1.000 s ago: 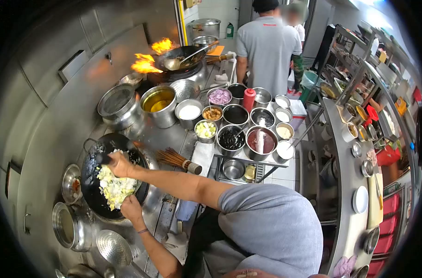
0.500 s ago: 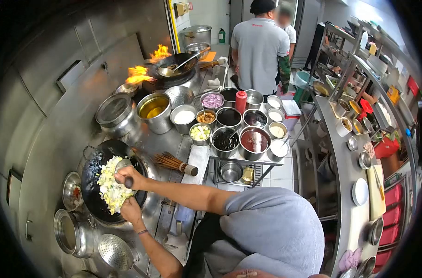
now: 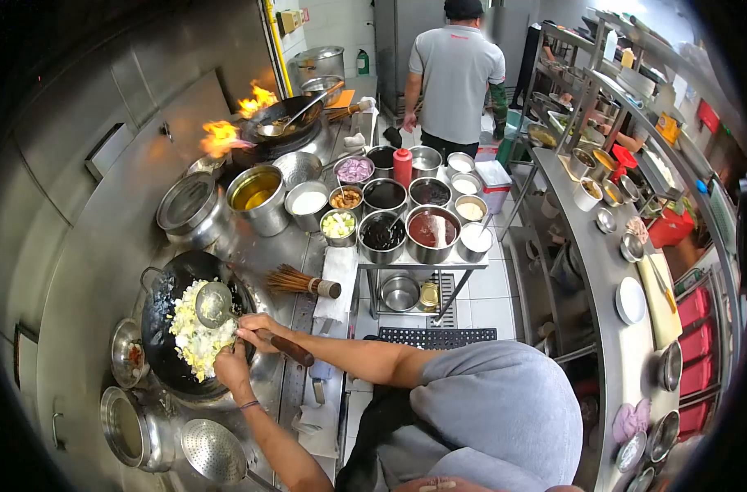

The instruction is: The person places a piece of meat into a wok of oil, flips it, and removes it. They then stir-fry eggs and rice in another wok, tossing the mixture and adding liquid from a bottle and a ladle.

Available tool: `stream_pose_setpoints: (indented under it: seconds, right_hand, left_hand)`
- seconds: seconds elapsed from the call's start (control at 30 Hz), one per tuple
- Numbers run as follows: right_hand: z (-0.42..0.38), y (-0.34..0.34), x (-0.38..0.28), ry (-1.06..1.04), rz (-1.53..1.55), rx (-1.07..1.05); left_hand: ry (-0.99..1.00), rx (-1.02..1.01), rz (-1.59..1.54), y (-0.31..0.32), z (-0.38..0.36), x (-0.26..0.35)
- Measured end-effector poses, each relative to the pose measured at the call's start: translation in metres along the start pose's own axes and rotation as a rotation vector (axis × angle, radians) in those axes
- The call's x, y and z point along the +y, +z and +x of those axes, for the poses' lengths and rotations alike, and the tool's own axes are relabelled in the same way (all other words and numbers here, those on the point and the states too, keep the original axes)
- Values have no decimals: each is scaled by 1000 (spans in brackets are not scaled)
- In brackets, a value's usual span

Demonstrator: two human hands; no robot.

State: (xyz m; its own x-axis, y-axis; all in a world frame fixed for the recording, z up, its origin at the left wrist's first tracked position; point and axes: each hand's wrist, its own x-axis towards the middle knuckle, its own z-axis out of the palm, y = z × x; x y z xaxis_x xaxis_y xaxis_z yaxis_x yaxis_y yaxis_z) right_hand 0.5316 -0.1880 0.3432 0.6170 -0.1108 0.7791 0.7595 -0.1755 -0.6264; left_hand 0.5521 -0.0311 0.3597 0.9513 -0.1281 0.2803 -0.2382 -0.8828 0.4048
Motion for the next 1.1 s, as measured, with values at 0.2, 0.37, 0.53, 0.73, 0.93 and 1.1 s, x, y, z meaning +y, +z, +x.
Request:
stream_pose_setpoints:
  seconds: [0.2, 0.37, 0.53, 0.73, 0.93, 1.1]
  right_hand:
    - [-7, -8, -15, -21, 22, -63]
    - [-10, 1, -7, -59, -13, -56]
    - [-9, 3, -15, -42, -33, -56]
    - [-7, -4, -7, -49, 18, -74]
    - [-6, -9, -5, -72, 52, -125]
    - [-3, -13, 5, -140, 54, -108]
  left_hand:
    - [12, 17, 3, -1, -1, -3]
    - [-1, 24, 37, -2, -1, -1]
    - [-9, 44, -2, -2, -1, -1]
    - [-50, 25, -9, -2, -3, 2]
    - [-32, 56, 31, 1, -3, -1]
    - [-52, 62, 8, -6, -5, 10]
